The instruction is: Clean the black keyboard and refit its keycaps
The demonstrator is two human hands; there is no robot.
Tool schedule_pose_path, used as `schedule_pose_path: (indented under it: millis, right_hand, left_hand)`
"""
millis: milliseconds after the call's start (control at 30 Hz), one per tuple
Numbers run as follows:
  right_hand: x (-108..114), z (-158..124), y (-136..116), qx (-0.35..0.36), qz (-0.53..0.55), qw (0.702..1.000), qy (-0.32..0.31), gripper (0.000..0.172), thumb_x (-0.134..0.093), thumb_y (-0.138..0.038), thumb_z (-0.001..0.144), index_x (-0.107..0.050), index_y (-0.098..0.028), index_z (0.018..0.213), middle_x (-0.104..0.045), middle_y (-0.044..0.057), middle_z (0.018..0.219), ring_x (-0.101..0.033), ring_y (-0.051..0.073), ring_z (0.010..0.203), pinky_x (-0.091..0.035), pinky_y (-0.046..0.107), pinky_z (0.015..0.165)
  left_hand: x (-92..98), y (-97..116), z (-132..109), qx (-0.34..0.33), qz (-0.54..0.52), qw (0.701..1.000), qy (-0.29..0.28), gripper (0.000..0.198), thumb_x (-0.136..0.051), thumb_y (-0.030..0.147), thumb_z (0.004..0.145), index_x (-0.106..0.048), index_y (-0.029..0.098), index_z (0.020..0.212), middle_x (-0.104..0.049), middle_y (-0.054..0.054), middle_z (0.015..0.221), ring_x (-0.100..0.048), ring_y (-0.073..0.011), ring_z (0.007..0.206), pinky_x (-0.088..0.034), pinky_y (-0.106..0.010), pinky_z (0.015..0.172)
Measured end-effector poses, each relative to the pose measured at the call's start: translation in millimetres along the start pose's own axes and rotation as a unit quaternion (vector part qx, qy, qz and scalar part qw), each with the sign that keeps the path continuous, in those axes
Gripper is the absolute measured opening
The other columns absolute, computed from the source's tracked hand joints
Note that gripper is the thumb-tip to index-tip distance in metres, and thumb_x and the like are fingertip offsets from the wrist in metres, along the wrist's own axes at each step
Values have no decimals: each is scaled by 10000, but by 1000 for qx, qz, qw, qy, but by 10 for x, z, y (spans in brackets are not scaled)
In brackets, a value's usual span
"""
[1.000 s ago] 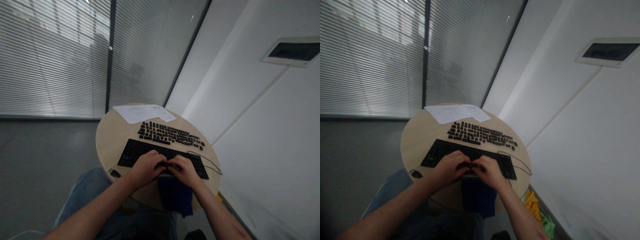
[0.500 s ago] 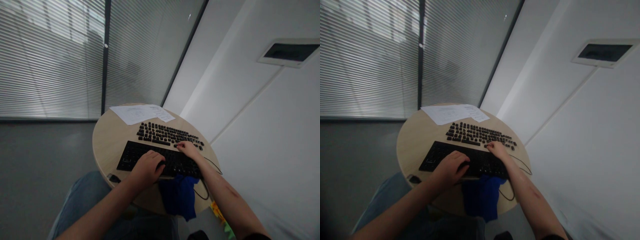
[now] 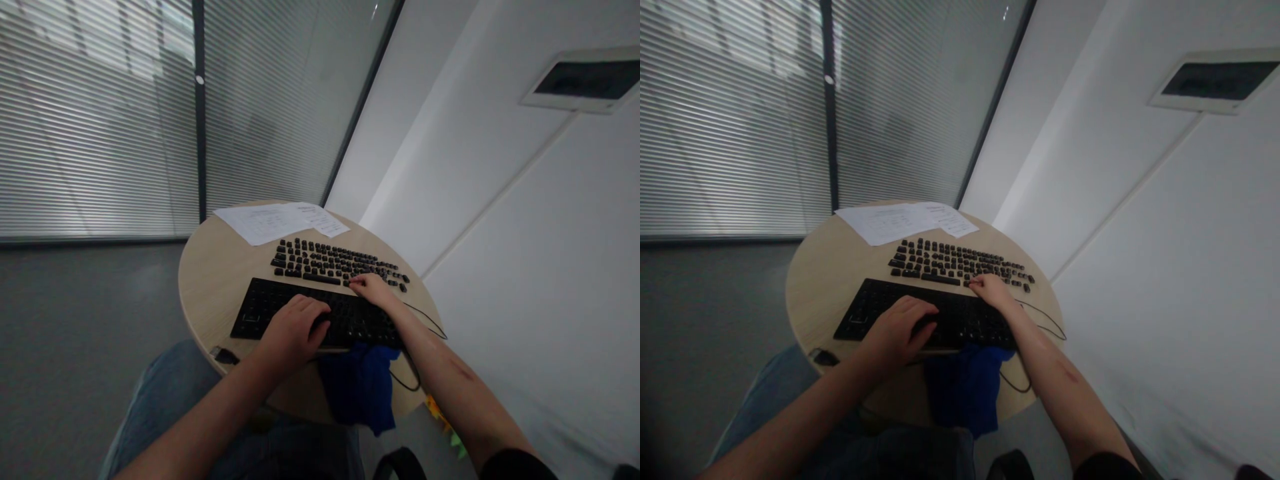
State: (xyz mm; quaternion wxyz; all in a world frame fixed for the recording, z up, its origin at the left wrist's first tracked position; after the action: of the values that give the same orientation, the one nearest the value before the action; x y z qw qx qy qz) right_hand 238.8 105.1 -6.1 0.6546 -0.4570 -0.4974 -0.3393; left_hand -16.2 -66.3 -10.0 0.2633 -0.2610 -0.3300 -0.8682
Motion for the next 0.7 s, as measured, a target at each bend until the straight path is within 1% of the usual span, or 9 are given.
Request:
schedule_pose_path:
  millis: [100,233,300,367,400,467,533,600,700]
  right_hand:
    - [3,-7,-30,5,2,1000,3,282,-654,-363,911,-813,-195,1074,-802,81,980,-734,243,893,-519,301,807]
    - [45,-21,-64,11,3,1000,11,257,-663,-355,903,-819,-209,1046,-804,75,955,-734,252,895,-519,304,800]
    - [113,-59,-63,11,1,1000,21,261,-644,-358,916,-821,-207,1035,-803,85,979,-728,265,933,-515,319,836]
    - [225,-140,-43,9,16,998,55,304,-587,-385,949,-819,-201,1017,-797,98,1012,-714,278,977,-509,344,877]
    - [293,-201,-27,5,42,996,81,350,-544,-412,968,-816,-195,1011,-794,102,1004,-708,278,971,-512,356,879]
    - [435,-359,10,-3,144,981,128,476,-440,-494,1000,-799,-184,1022,-781,99,958,-700,259,905,-530,364,841]
    - [551,-550,30,-5,282,949,140,583,-356,-580,1006,-779,-179,1016,-757,85,914,-689,225,834,-547,345,794]
    - [616,-748,8,-12,383,917,112,652,-311,-654,998,-759,-182,962,-710,56,782,-670,190,727,-552,314,722]
    - [619,-1014,-104,-41,429,901,41,685,-313,-731,978,-715,-185,881,-482,-36,476,-555,151,480,-495,271,549]
  left_hand:
    - [-8,-2,0,8,4,1000,-5,169,-623,177,901,-657,194,1066,-733,-70,1037,-633,-247,1001,-548,-402,907]
    - [-8,2,0,9,6,1000,-8,167,-616,180,903,-661,199,1063,-730,-70,1033,-636,-243,1007,-554,-399,905]
    - [-4,7,1,8,8,1000,-10,163,-607,185,907,-664,199,1059,-730,-73,1026,-641,-240,997,-557,-401,903]
    - [-1,8,2,10,10,1000,-10,162,-600,186,909,-665,200,1057,-731,-73,1020,-644,-239,994,-557,-405,907]
    - [-1,8,3,12,11,1000,-9,162,-601,185,909,-666,200,1056,-731,-73,1021,-643,-241,996,-555,-408,912]
    - [-4,6,5,13,12,1000,-13,159,-609,178,903,-668,199,1049,-730,-73,1022,-640,-244,1000,-552,-415,918]
    - [-9,3,8,11,13,1000,-21,151,-618,169,897,-672,195,1036,-730,-75,1023,-635,-246,999,-548,-416,921]
    - [-15,-1,11,9,14,999,-31,141,-624,164,894,-676,193,1022,-730,-75,1023,-631,-248,994,-542,-420,925]
    - [-18,-4,15,4,21,999,-41,123,-614,167,901,-683,189,1001,-730,-77,1010,-628,-253,979,-535,-430,923]
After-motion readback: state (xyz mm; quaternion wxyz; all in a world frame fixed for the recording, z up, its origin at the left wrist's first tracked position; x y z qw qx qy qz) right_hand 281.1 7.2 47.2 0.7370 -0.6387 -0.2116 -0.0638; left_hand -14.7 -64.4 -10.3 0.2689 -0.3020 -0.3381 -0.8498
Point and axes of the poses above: each hand's wrist, its own z-axis towards the middle knuckle, its own x-axis out of the back of the hand, y = z × x, the point moved 1 cm from there along z, towards the middle knuckle
